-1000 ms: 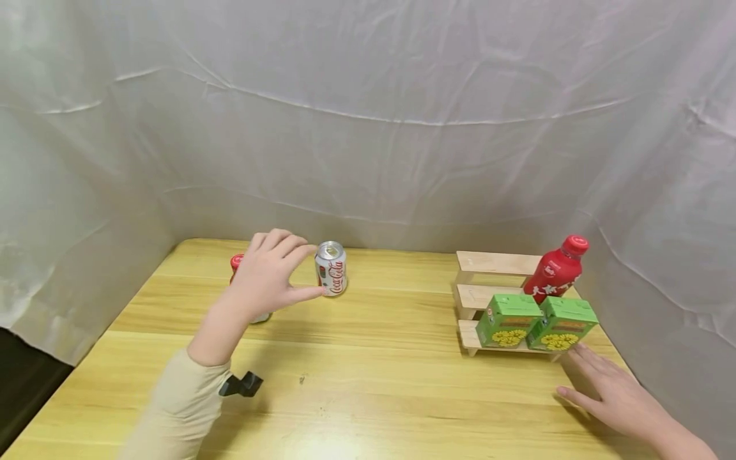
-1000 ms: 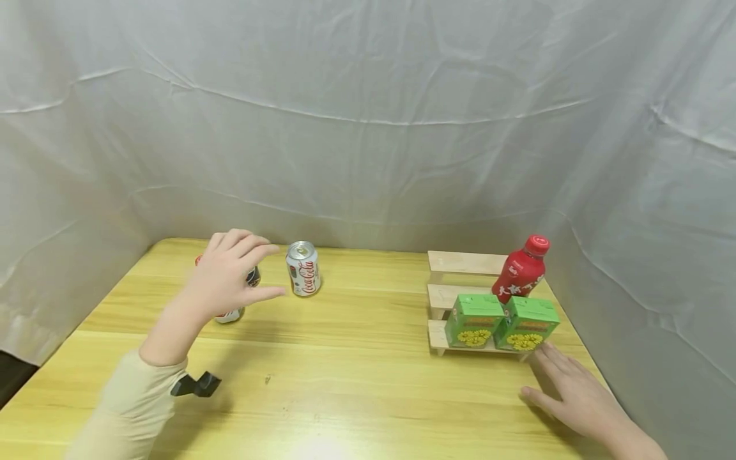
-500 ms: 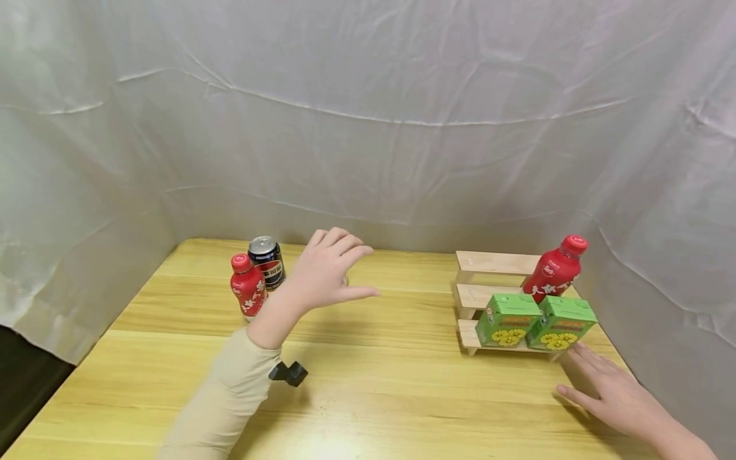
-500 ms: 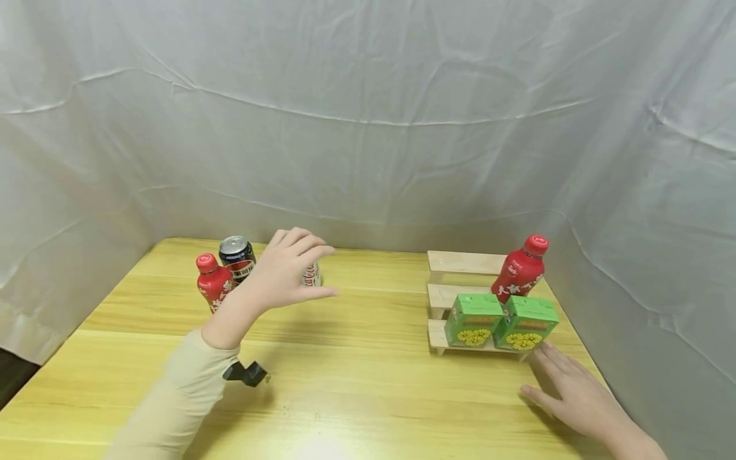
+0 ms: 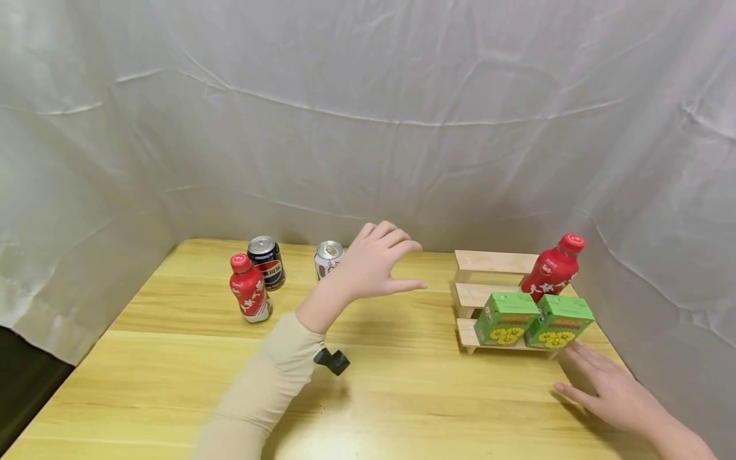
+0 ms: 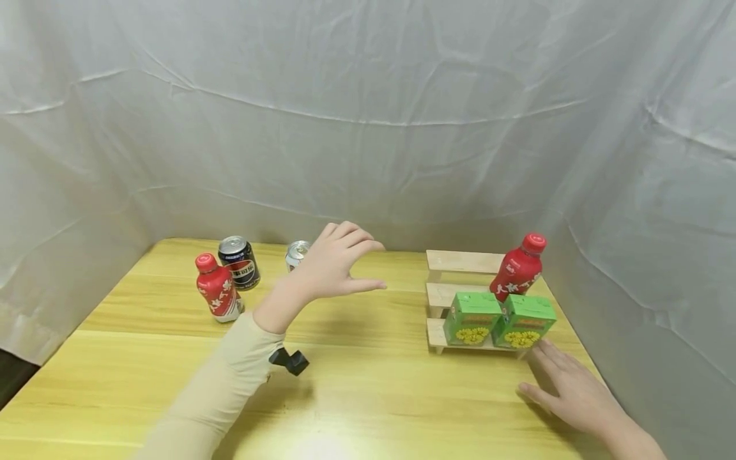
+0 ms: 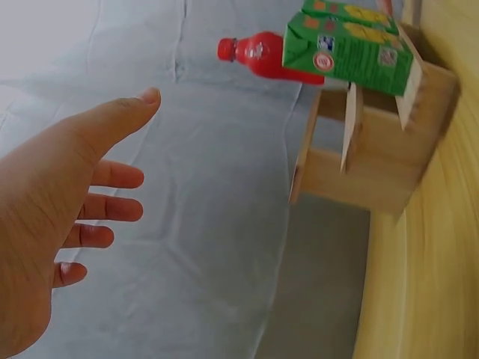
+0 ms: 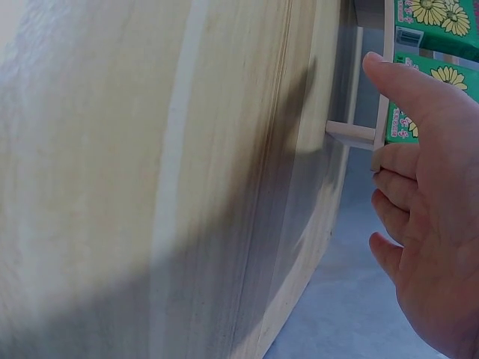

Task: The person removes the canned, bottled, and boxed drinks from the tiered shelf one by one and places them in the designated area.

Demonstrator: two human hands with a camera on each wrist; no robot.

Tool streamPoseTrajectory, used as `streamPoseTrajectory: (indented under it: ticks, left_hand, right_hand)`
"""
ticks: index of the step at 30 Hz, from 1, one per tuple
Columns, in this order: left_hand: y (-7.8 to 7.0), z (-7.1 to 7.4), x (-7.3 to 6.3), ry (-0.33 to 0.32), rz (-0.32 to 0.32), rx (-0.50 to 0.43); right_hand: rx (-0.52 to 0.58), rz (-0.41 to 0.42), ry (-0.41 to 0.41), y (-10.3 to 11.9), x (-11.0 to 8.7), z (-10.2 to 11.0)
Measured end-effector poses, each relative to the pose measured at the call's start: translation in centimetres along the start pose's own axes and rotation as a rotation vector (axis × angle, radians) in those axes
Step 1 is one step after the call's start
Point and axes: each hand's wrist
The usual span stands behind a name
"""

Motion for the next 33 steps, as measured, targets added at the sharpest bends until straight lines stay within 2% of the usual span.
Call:
streamPoseTrajectory:
  ticks: [4,11,16,22,27,33]
  left_hand:
    - [-1.0,-0.2,1.9,0.033,0.007,-0.038]
    - [-2.8,-0.9,5.0,0.126,0.018,-0.063]
    - [-4.1,-1.5,7.0,0.133,0.017,-0.071]
    - [-5.6,-1.4,9.1,0.16,0.025,-0.072]
    - [-6.9,-1.5,10.8,0.217,0.046,-0.076]
    - [-8.8,-2.6,13.0,0.309,0.099,-0.102]
  right_hand:
    - [-0.014,0.014,-0.019,-0.1,0.1,0.1]
    - [-0.038,0.026,-0.038,-0.3,0.0,0.0]
    - [-0.044,0.023,-0.041,-0.4,-0.1,0.0]
    - [-0.029,0.01,-0.023,-0.3,-0.1,-0.1]
    - [-0.031,0.017,-0.032,-0.1,-0.1,-0.2]
    - [-0.03,0.021,-0.042,0.1,-0.1,-0.3]
Point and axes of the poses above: each hand's wrist, its own x-axis towards the middle knuckle, its own z-axis out of the back of the hand, y = z × x, and after that the axes turned 12 degrees about y, right-handed
